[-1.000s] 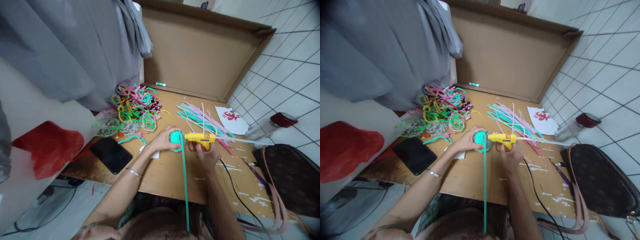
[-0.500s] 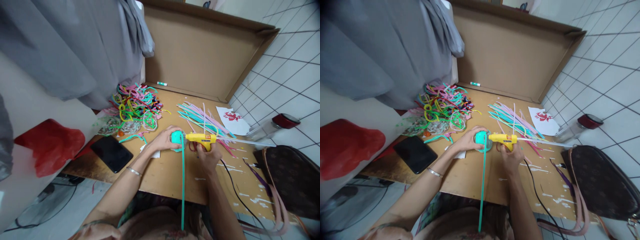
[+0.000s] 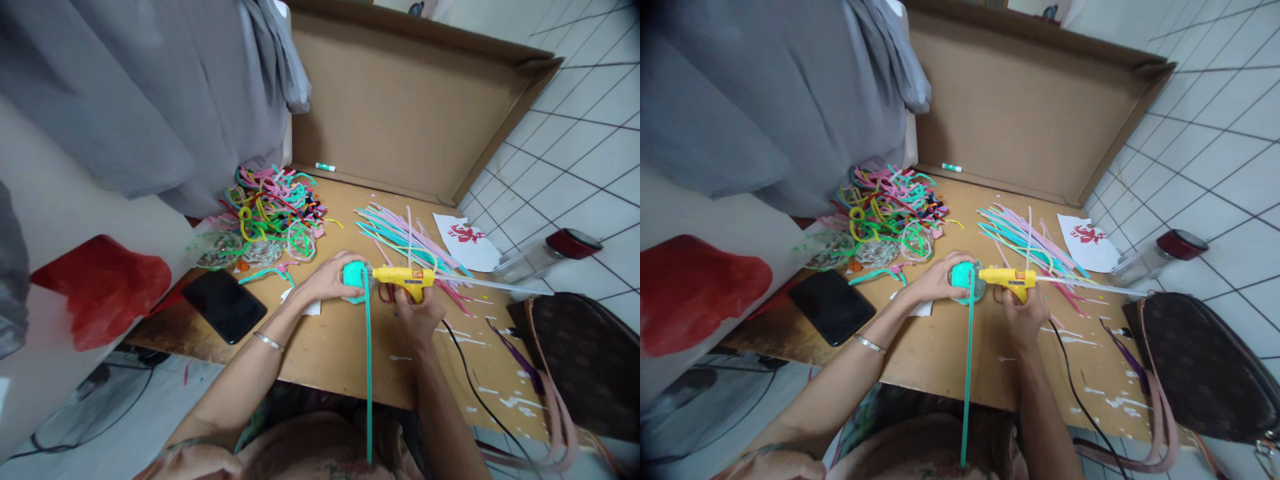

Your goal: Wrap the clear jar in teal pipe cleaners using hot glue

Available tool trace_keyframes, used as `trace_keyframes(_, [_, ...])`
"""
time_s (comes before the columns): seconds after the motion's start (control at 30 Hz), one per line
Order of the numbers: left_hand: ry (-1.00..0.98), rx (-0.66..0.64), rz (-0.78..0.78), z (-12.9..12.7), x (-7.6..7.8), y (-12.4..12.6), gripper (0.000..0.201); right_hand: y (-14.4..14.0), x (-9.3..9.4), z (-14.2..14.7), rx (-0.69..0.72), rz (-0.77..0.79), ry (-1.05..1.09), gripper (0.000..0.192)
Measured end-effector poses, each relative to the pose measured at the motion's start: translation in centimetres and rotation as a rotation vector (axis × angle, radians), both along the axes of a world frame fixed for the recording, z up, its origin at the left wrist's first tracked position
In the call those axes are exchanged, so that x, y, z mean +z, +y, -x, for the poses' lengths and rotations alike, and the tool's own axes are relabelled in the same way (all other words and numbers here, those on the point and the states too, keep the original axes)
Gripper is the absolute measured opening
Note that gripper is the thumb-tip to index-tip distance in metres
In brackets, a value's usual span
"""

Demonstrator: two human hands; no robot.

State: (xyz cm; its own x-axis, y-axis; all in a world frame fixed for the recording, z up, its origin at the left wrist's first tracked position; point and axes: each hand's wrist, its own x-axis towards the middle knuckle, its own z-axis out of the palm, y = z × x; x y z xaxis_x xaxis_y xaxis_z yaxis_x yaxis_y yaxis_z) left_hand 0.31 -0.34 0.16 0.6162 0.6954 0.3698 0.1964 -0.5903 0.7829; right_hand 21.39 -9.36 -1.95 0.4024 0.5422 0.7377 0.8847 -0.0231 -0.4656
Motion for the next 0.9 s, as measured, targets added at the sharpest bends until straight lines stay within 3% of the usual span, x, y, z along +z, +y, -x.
trace_keyframes(0.9, [-0.009, -0.004, 0.0, -0.03, -0.07, 0.05, 0.063, -0.19, 0.35, 0.0, 0.026, 0.016, 0.003, 0.025])
